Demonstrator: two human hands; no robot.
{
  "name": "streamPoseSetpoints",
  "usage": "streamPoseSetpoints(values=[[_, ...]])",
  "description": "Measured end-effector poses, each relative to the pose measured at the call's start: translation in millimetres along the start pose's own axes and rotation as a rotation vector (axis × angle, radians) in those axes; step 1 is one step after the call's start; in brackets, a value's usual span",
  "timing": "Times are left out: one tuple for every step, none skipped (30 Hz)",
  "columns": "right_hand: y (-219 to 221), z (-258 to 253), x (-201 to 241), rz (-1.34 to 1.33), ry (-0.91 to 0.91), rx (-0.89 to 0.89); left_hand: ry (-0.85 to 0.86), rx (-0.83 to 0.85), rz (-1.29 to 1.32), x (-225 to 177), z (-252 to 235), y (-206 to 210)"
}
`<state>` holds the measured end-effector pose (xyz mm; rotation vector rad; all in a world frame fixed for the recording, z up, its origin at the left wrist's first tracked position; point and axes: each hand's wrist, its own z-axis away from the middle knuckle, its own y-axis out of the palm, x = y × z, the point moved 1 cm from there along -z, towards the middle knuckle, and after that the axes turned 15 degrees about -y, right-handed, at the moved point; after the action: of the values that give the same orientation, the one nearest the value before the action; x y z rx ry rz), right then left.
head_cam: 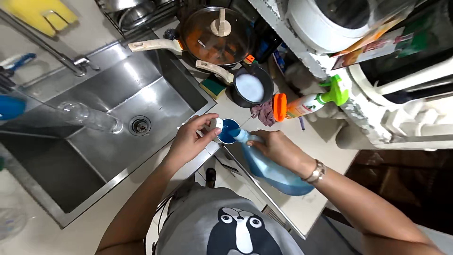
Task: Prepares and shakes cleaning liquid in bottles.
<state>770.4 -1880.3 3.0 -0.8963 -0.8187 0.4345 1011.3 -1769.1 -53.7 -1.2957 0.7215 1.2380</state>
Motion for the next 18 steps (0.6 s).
streamPoseSetpoints(values=[[-0.5,0.4,0.0,0.009,0.005,0.005,-0.009,-0.004,0.005,2.2,1.7,-0.1],[-0.9,1.3,-0.6,0.018,0.004,0.002,-0.018,-0.007,0.012,4.9,3.4,0.0],[-1.2,1.9,-1.8,0.031,0.001,0.000,-0.025,-0.010,0.020,7.7,5.0,0.1],[-1.5,2.5,-3.0,0.044,0.000,0.003,-0.030,-0.011,0.029,10.4,6.6,0.4],[-2.1,3.2,-4.0,0.051,-0.003,0.005,-0.031,-0.012,0.039,13.3,7.9,1.1],[-2.6,3.9,-5.1,0.057,-0.010,0.003,-0.027,-0.015,0.044,16.1,8.8,1.9],[-2.9,4.4,-5.8,0.061,-0.012,0.002,-0.026,-0.019,0.049,17.8,9.4,2.4],[-2.9,4.8,-6.6,0.063,-0.015,-0.001,-0.029,-0.025,0.050,18.3,9.9,2.9],[-2.5,4.9,-7.3,0.066,-0.018,-0.005,-0.034,-0.030,0.051,17.9,10.5,3.2],[-2.0,4.9,-7.5,0.068,-0.021,-0.010,-0.037,-0.033,0.049,16.8,10.8,3.5],[-1.5,4.9,-7.6,0.070,-0.019,-0.013,-0.036,-0.035,0.049,15.8,11.0,3.9],[-1.1,4.8,-7.7,0.075,-0.017,-0.015,-0.035,-0.034,0.050,14.5,10.8,4.6],[-0.9,4.4,-7.7,0.074,-0.012,-0.012,-0.034,-0.033,0.051,13.2,10.3,5.2],[-0.6,4.0,-8.2,0.075,-0.010,-0.008,-0.032,-0.036,0.054,12.6,9.2,6.2],[-0.4,3.9,-8.9,0.075,-0.011,-0.003,-0.030,-0.039,0.055,13.0,7.5,7.7],[-0.3,3.8,-8.8,0.074,-0.011,0.001,-0.029,-0.039,0.052,13.2,6.3,9.2],[-0.4,3.6,-8.2,0.074,-0.013,0.003,-0.028,-0.037,0.047,12.8,5.2,10.3],[-0.4,3.6,-7.5,0.077,-0.015,0.008,-0.027,-0.034,0.040,11.9,4.4,11.4]])
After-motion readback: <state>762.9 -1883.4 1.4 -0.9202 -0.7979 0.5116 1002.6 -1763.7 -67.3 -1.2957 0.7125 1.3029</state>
